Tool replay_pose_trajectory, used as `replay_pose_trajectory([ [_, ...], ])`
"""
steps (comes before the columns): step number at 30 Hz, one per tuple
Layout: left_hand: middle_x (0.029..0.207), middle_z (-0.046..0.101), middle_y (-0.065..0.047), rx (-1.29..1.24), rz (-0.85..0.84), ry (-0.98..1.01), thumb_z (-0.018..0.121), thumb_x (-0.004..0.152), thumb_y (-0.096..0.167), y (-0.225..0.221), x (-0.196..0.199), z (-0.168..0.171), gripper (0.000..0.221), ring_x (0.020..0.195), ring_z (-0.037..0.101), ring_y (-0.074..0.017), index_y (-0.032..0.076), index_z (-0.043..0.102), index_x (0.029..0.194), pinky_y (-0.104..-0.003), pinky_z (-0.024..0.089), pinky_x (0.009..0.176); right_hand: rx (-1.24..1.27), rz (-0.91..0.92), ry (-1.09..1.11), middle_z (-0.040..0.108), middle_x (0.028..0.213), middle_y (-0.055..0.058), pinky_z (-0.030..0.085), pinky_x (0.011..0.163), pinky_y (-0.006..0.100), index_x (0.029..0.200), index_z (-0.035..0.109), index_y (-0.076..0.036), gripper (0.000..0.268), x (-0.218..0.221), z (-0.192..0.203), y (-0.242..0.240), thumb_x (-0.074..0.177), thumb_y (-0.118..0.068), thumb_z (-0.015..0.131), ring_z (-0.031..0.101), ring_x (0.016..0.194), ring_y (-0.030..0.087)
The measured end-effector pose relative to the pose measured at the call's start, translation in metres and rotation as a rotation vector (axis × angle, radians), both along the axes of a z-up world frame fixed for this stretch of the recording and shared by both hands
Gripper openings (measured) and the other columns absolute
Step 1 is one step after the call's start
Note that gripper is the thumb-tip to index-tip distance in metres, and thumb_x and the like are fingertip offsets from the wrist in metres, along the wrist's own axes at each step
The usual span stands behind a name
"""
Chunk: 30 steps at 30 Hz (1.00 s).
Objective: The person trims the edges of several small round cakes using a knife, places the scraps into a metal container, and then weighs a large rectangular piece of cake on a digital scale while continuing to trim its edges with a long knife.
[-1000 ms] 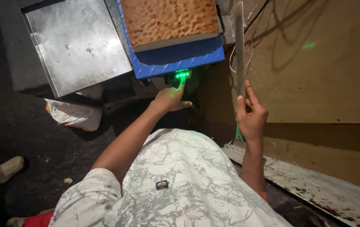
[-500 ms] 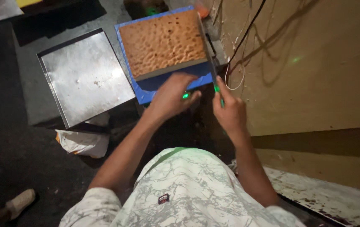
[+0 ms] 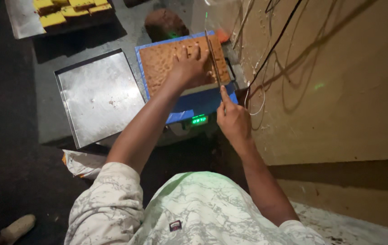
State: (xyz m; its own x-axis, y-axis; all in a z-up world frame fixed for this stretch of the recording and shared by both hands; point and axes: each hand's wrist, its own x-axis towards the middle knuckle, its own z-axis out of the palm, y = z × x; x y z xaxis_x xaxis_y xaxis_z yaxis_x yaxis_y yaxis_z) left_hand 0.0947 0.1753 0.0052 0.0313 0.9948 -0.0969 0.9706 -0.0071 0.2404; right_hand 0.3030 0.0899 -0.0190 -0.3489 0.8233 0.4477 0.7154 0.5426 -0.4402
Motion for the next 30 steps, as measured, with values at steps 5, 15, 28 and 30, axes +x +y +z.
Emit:
replay_pose_trajectory([
  [5, 0.170, 0.010, -0.016, -0.136, 0.026, 0.006, 0.065, 0.086, 0.054, 0.000, 0.005, 0.021, 0.094, 0.153, 0.008, -0.0528, 0.023, 0.019, 0.163, -0.071, 0.015, 0.118, -0.010, -0.025, -0.010, 0.066, 0.068, 0.023, 0.051, 0.058, 0.052, 0.140, 0.065, -0.012, 0.044, 0.001, -0.006, 0.001, 0.096, -0.014, 0.063, 0.066, 0.061, 0.041],
  [15, 0.172, 0.001, -0.016, -0.222, 0.050, -0.019, 0.050, 0.091, 0.052, -0.004, 0.010, 0.036, 0.079, 0.155, -0.001, -0.0519, 0.039, 0.019, 0.162, -0.068, 0.008, 0.121, -0.013, -0.052, 0.032, 0.065, 0.071, 0.023, 0.050, 0.059, 0.051, 0.144, 0.062, -0.013, 0.048, 0.029, -0.011, 0.019, 0.096, -0.011, 0.065, 0.066, 0.062, 0.040],
  [28, 0.172, -0.011, -0.014, -0.363, 0.085, 0.004, 0.057, 0.087, 0.055, 0.002, 0.018, 0.047, 0.084, 0.156, -0.008, -0.0502, 0.048, 0.017, 0.161, -0.068, 0.004, 0.122, -0.015, -0.065, -0.031, 0.066, 0.070, 0.021, 0.050, 0.058, 0.053, 0.143, 0.064, -0.018, 0.048, 0.018, -0.019, 0.024, 0.095, -0.013, 0.064, 0.064, 0.061, 0.041],
  [30, 0.172, -0.012, -0.014, -0.355, 0.083, -0.008, 0.055, 0.088, 0.056, 0.003, 0.018, 0.047, 0.084, 0.156, -0.008, -0.0500, 0.048, 0.016, 0.162, -0.069, 0.005, 0.121, -0.037, -0.061, -0.062, 0.066, 0.069, 0.021, 0.051, 0.059, 0.054, 0.146, 0.061, -0.018, 0.052, 0.017, -0.022, 0.026, 0.094, -0.013, 0.063, 0.065, 0.061, 0.041],
])
